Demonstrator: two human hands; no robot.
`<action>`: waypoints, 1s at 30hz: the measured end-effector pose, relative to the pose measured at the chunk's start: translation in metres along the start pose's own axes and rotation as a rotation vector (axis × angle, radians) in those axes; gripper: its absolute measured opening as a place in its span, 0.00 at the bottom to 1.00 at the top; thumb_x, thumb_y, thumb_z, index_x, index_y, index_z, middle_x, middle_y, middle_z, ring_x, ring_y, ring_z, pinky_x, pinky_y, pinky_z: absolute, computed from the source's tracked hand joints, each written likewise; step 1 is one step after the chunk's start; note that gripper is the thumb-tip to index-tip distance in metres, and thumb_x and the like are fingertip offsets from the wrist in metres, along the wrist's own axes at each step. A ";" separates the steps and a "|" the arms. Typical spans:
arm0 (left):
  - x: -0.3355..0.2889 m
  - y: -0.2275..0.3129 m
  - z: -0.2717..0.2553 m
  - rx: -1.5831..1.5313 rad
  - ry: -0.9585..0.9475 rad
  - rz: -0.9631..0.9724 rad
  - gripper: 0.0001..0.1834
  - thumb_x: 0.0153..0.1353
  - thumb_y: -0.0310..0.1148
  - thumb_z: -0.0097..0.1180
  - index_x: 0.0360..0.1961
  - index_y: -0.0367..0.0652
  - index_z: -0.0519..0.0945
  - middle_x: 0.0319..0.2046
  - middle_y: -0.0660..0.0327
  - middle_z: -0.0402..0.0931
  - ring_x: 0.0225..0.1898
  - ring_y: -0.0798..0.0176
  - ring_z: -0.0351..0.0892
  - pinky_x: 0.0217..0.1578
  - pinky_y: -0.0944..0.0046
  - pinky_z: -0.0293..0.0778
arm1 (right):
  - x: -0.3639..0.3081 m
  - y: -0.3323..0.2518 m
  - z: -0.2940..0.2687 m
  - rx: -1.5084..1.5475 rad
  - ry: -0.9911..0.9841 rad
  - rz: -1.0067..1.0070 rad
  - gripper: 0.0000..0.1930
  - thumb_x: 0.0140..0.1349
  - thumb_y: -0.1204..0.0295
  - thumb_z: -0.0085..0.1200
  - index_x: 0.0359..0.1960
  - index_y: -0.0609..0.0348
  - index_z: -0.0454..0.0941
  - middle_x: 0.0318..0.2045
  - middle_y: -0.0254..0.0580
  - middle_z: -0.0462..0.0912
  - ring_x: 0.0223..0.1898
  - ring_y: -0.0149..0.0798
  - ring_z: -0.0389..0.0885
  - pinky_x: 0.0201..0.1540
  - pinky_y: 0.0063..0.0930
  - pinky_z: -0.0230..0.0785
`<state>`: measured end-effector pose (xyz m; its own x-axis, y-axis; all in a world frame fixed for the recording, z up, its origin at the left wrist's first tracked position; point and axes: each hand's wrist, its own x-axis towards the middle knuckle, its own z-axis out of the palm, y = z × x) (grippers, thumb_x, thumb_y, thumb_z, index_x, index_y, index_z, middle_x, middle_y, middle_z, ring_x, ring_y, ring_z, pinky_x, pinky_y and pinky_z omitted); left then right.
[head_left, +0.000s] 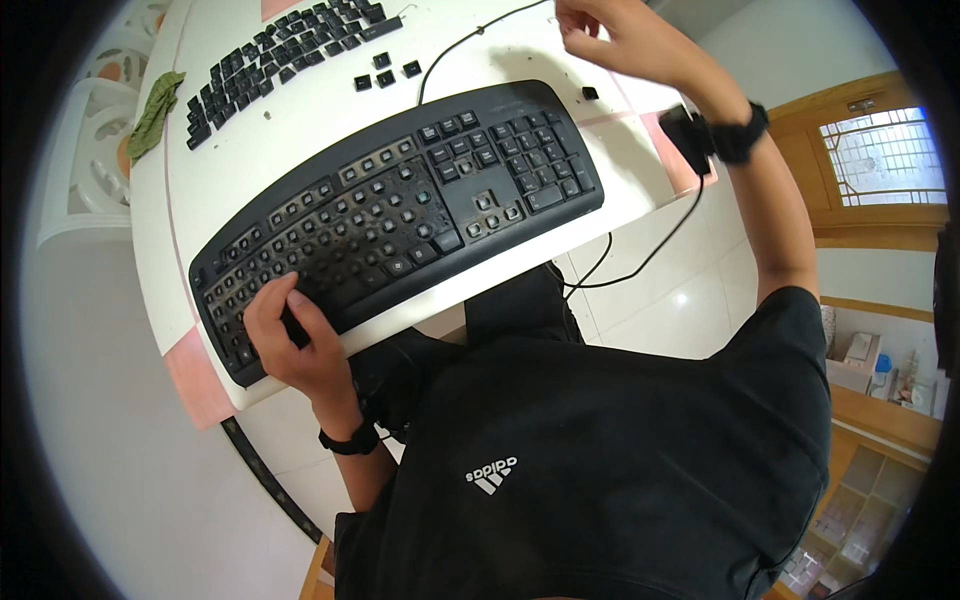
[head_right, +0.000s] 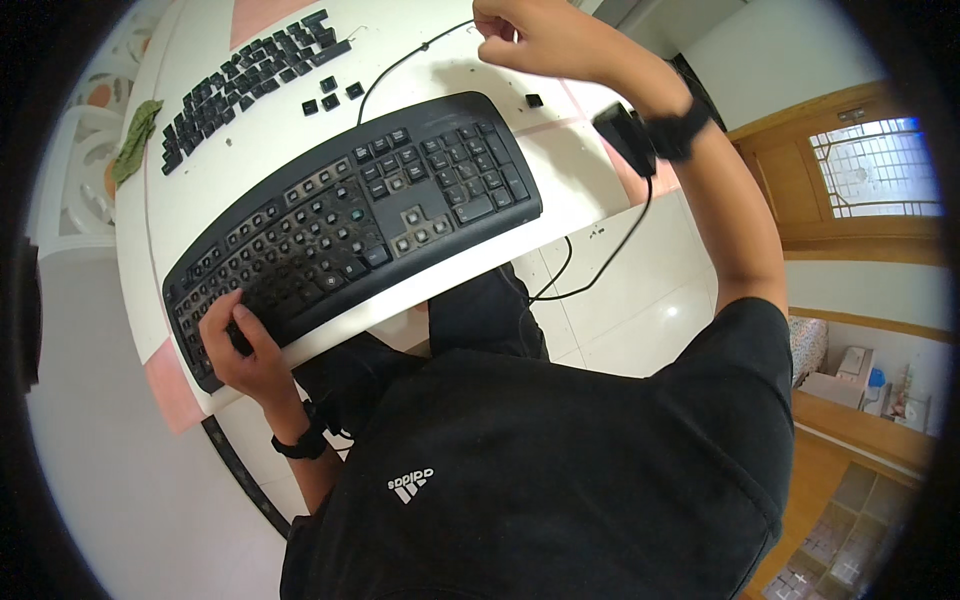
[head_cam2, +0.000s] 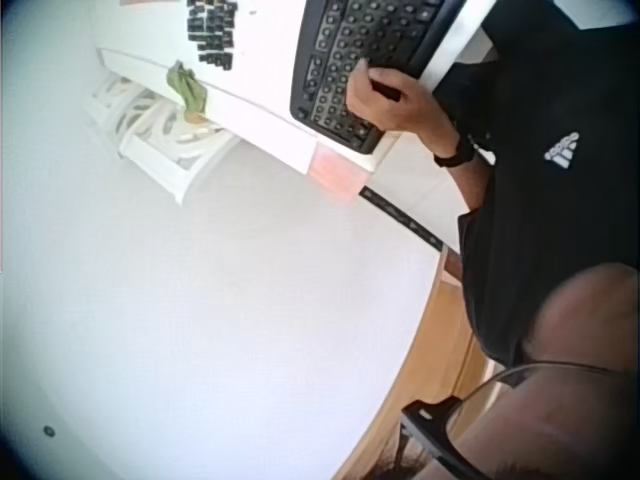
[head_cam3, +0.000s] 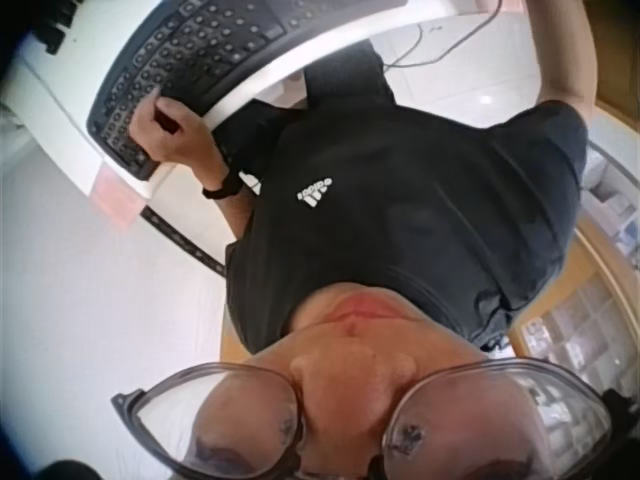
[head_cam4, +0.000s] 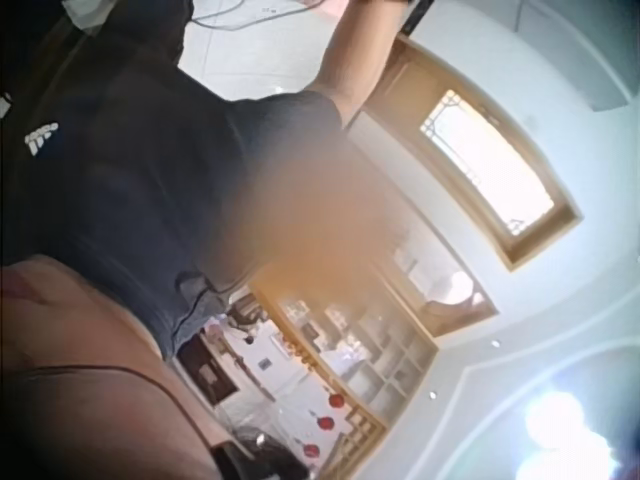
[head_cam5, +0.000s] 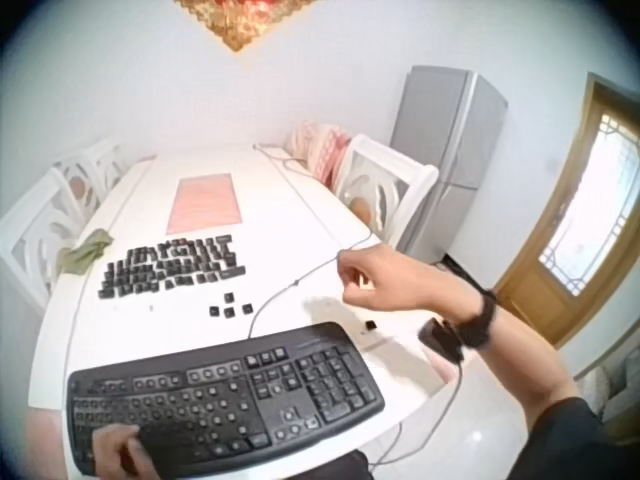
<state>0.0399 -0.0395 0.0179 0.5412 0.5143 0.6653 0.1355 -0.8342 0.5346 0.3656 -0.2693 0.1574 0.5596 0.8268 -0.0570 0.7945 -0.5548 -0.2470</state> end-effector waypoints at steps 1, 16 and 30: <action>0.002 0.006 0.003 -0.041 -0.026 0.047 0.08 0.63 0.18 0.52 0.41 0.35 0.82 0.39 0.54 0.81 0.42 0.55 0.80 0.47 0.60 0.75 | -0.015 0.002 0.010 0.032 0.091 -0.080 0.08 0.58 0.75 0.53 0.37 0.68 0.76 0.30 0.51 0.80 0.34 0.44 0.80 0.42 0.33 0.74; -0.009 0.105 0.096 -0.288 -0.332 0.453 0.16 0.45 0.18 0.62 0.38 0.39 0.83 0.42 0.58 0.79 0.44 0.54 0.79 0.48 0.52 0.73 | -0.119 -0.020 0.094 0.380 0.375 0.056 0.07 0.54 0.80 0.63 0.34 0.64 0.80 0.28 0.41 0.81 0.31 0.36 0.82 0.37 0.26 0.74; -0.013 0.103 0.101 -0.244 -0.370 0.350 0.15 0.46 0.17 0.61 0.38 0.38 0.84 0.42 0.57 0.80 0.46 0.53 0.78 0.48 0.56 0.73 | -0.115 -0.011 0.126 0.361 0.504 -0.032 0.09 0.54 0.83 0.66 0.36 0.63 0.82 0.33 0.42 0.82 0.35 0.41 0.81 0.38 0.29 0.74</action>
<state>0.1304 -0.1522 0.0113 0.7801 0.0747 0.6211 -0.2760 -0.8499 0.4489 0.2627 -0.3467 0.0445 0.6493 0.6482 0.3977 0.7320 -0.3910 -0.5579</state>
